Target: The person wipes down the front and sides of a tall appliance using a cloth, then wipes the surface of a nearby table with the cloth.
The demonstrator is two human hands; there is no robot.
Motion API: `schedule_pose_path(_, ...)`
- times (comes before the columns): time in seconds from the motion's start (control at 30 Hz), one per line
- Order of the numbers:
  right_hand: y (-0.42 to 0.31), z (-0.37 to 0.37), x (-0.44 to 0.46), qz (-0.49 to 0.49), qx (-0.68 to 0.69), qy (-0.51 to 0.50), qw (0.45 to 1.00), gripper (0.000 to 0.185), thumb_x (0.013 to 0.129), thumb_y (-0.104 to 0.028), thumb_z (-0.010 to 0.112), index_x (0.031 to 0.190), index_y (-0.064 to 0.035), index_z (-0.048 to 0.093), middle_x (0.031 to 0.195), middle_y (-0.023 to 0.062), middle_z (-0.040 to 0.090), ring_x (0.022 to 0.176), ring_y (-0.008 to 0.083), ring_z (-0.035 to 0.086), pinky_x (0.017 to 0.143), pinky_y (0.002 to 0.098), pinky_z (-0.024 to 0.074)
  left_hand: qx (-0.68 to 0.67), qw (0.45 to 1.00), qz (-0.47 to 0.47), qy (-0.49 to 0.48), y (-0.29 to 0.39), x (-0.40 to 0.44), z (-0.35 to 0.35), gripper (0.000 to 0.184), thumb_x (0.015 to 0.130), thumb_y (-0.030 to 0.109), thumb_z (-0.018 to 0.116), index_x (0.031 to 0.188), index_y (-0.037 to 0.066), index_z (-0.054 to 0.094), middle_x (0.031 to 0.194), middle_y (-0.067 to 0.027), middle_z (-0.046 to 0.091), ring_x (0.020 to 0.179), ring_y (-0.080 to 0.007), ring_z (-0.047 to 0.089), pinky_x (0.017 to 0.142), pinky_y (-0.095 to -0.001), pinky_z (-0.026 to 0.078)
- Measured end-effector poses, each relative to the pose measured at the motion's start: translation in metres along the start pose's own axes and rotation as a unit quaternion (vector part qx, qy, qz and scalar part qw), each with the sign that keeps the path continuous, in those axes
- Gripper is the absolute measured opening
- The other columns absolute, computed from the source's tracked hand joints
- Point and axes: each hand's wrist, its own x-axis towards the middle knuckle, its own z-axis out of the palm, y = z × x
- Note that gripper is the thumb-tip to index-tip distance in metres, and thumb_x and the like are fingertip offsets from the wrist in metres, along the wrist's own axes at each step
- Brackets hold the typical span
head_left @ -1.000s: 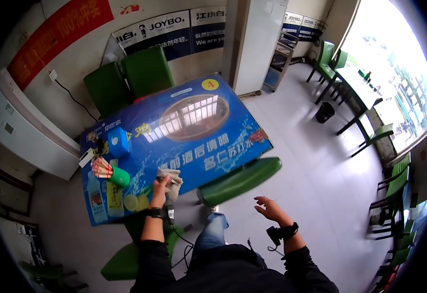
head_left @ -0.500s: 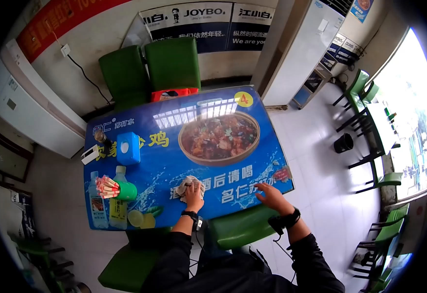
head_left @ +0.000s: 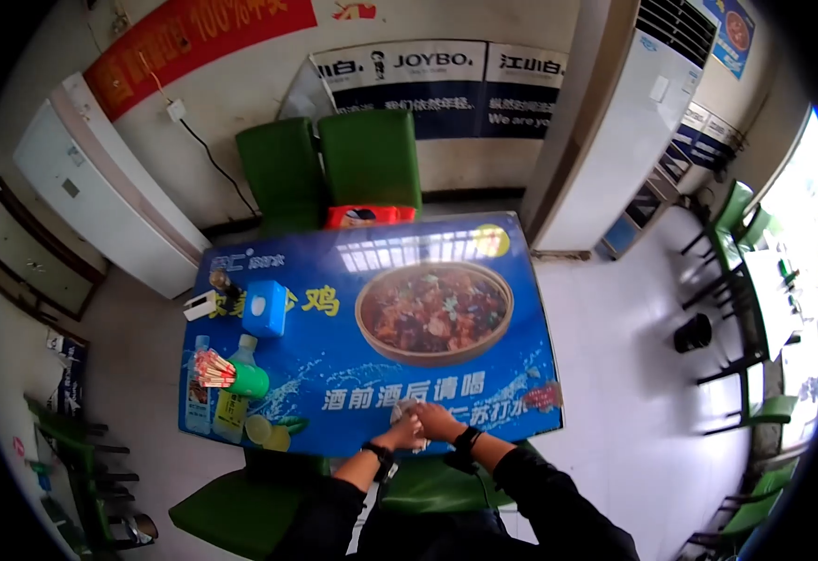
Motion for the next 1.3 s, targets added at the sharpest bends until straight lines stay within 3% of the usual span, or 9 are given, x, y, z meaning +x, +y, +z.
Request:
schedule_pose_path(0.13, 0.003, 0.028, 0.003, -0.059, 0.032, -0.045, 0.997, 0.046, 0.067, -0.030, 0.061, 0.107, -0.0111, 0.048, 0.111, 0.0105, 0.048, 0.101, 0.0268, 0.047, 0.083, 0.0399, 0.0381, -0.339, 0.916, -0.199, 0.078, 0.021, -0.038, -0.014, 0.044, 0.073, 0.026, 0.062, 0.109, 0.004, 0.051, 0.104, -0.0158, 0.055, 0.098, -0.0257, 0.051, 0.080, -0.0355, 0.041)
schedule_pose_path(0.27, 0.018, 0.053, 0.006, -0.121, -0.084, 0.072, 0.986, 0.046, 0.069, -0.021, 0.056, 0.112, -0.0121, 0.045, 0.103, 0.0089, 0.050, 0.100, 0.0246, 0.046, 0.089, 0.0366, 0.0330, -0.350, 0.900, -0.232, 0.114, -0.001, -0.057, 0.013, 0.043, 0.072, 0.026, 0.062, 0.109, 0.007, 0.053, 0.104, -0.0152, 0.056, 0.093, -0.0287, 0.054, 0.076, -0.0342, 0.044)
schedule_pose_path(0.47, 0.076, 0.023, -0.004, 0.182, -0.082, 0.179, 0.963, 0.035, 0.066, -0.025, 0.060, 0.096, -0.0101, 0.048, 0.099, 0.0086, 0.050, 0.100, 0.0245, 0.044, 0.081, 0.0367, 0.0371, -0.437, 0.794, -0.334, 0.260, 0.007, -0.110, 0.014, 0.042, 0.073, 0.022, 0.058, 0.110, 0.003, 0.052, 0.099, -0.0161, 0.058, 0.087, -0.0244, 0.056, 0.075, -0.0320, 0.044)
schedule_pose_path(0.63, 0.089, 0.005, -0.039, 0.356, 0.045, 0.217, 0.908, 0.059, 0.058, -0.030, 0.068, 0.106, -0.0060, 0.043, 0.105, 0.0126, 0.046, 0.101, 0.0327, 0.040, 0.085, 0.0428, 0.0342, -0.433, 0.785, -0.317, 0.309, -0.013, -0.138, 0.041, 0.039, 0.075, 0.018, 0.057, 0.110, 0.000, 0.050, 0.093, -0.0116, 0.058, 0.083, -0.0183, 0.055, 0.072, -0.0284, 0.044)
schedule_pose_path(0.9, 0.045, 0.048, -0.004, 0.308, 0.058, 0.174, 0.933, 0.033, 0.062, -0.029, 0.066, 0.077, -0.0006, 0.060, 0.074, 0.0200, 0.059, 0.071, 0.0346, 0.057, 0.065, 0.0402, 0.0452, -0.458, 0.793, -0.204, 0.345, -0.030, -0.141, 0.046, 0.036, 0.075, 0.018, 0.058, 0.106, 0.000, 0.053, 0.091, -0.0142, 0.060, 0.082, -0.0208, 0.058, 0.071, -0.0303, 0.045)
schedule_pose_path(1.0, 0.018, 0.094, 0.031, 0.161, 0.168, 0.168, 0.958, 0.036, 0.062, -0.029, 0.066, 0.086, -0.0033, 0.061, 0.080, 0.0179, 0.060, 0.080, 0.0305, 0.057, 0.068, 0.0372, 0.0456, -0.418, 0.817, -0.183, 0.353, -0.026, -0.156, 0.036, 0.036, 0.074, 0.016, 0.058, 0.106, 0.000, 0.053, 0.089, -0.0143, 0.060, 0.082, -0.0217, 0.058, 0.071, -0.0310, 0.046)
schedule_pose_path(1.07, -0.041, 0.075, 0.042, 0.218, 0.018, -0.009, 0.976, 0.043, 0.061, -0.033, 0.066, 0.092, -0.0035, 0.060, 0.085, 0.0155, 0.060, 0.083, 0.0281, 0.057, 0.068, 0.0344, 0.0463, -0.416, 0.826, -0.177, 0.336, -0.033, -0.169, 0.037, 0.042, 0.072, 0.016, 0.060, 0.110, 0.001, 0.050, 0.094, -0.0151, 0.058, 0.086, -0.0235, 0.056, 0.073, -0.0319, 0.045)
schedule_pose_path(1.23, -0.143, 0.025, 0.058, 0.249, 0.167, 0.093, 0.949, 0.042, 0.057, -0.030, 0.068, 0.089, -0.0050, 0.055, 0.079, 0.0169, 0.060, 0.077, 0.0316, 0.058, 0.067, 0.0368, 0.0464, -0.353, 0.826, -0.157, 0.411, -0.032, -0.198, 0.031, 0.061, 0.067, 0.015, 0.064, 0.122, 0.006, 0.037, 0.111, -0.0170, 0.046, 0.099, -0.0281, 0.049, 0.081, -0.0345, 0.041)
schedule_pose_path(1.3, -0.163, 0.001, 0.068, 0.105, 0.143, 0.039, 0.983, 0.045, 0.056, -0.024, 0.067, 0.094, -0.0052, 0.054, 0.077, 0.0164, 0.060, 0.074, 0.0321, 0.058, 0.066, 0.0371, 0.0464, -0.203, 0.832, -0.021, 0.515, -0.031, -0.202, 0.012, 0.068, 0.065, 0.014, 0.065, 0.124, 0.009, 0.032, 0.119, -0.0174, 0.036, 0.104, -0.0313, 0.044, 0.082, -0.0354, 0.040)
